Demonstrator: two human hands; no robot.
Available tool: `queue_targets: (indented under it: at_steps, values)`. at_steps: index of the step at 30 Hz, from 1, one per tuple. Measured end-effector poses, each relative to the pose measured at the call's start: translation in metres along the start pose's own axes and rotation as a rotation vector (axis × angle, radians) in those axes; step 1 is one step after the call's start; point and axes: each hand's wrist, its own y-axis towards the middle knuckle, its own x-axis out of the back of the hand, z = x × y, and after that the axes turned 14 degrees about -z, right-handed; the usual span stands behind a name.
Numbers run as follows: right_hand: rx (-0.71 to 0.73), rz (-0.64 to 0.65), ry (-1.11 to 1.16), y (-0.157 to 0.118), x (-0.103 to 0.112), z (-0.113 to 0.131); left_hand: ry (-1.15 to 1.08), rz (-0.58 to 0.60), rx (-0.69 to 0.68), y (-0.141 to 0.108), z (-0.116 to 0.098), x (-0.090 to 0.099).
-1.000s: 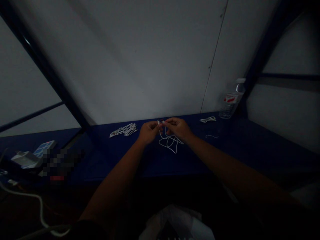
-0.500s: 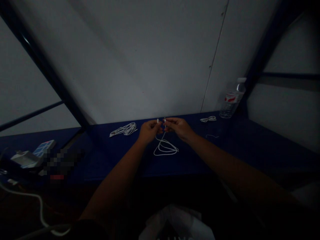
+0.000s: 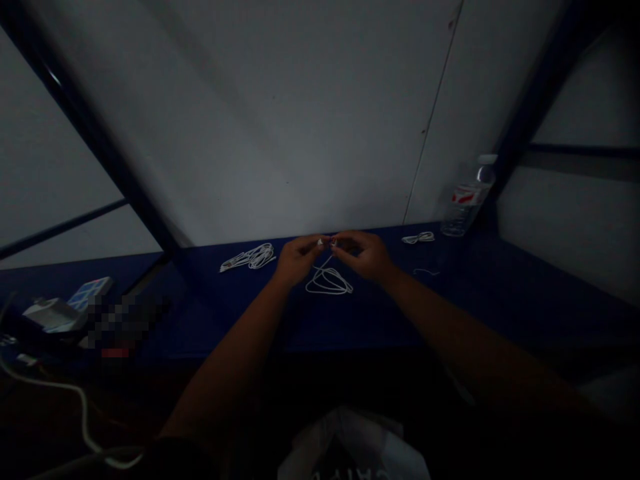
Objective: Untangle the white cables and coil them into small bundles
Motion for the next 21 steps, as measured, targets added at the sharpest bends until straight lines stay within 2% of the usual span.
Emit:
queue_targets:
  at_steps: [3,10,15,18,21]
  values:
    - [0.140,0.002,-0.081,-0.001,0.007,0.007,0.044,0.026,-0.105,0.000,-0.009,0.003]
    - [0.298,0.113,-0.150,0.004,0.016,0.011,0.046,0.098,-0.204,-0.003,-0.023,0.007]
    - [0.418,0.187,-0.131,0.005,0.019,0.012,0.010,0.082,-0.299,-0.005,-0.029,0.008]
    - [0.526,0.169,-0.137,0.004,0.018,0.012,-0.008,0.079,-0.319,-0.003,-0.027,0.008]
    - [0.620,0.067,-0.134,0.002,0.014,0.011,-0.013,0.082,-0.346,0.000,-0.019,0.008]
